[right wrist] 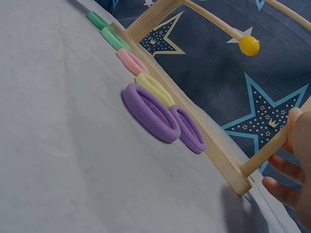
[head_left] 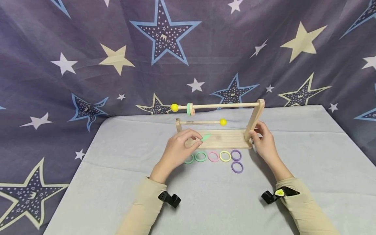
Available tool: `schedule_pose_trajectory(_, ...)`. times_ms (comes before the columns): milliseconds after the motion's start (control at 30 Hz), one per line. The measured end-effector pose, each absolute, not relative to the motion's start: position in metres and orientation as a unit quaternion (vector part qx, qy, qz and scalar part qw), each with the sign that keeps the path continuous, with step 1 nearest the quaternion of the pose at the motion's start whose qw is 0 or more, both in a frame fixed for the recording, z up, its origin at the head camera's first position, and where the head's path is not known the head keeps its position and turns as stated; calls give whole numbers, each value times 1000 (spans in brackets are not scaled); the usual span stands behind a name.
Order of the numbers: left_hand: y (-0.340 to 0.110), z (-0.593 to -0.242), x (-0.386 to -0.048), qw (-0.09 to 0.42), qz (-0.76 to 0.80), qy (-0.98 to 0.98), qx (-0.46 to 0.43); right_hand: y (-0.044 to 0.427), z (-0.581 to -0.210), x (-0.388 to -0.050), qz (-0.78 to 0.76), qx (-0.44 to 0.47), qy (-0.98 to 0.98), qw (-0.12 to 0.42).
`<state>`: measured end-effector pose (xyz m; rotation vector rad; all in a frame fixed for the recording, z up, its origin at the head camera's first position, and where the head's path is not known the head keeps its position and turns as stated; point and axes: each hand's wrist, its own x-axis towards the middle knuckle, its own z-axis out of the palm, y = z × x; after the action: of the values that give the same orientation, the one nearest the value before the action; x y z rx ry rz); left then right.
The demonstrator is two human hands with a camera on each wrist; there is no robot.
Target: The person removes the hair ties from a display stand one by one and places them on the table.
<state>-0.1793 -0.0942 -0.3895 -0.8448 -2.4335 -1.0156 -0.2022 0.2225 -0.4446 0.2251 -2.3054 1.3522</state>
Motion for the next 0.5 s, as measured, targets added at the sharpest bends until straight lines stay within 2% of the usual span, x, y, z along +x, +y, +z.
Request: schedule_pose_trajectory(500, -77, -399, -178, 134, -328, -875, -331, 223, -447, -204, 490, 85, -836, 232)
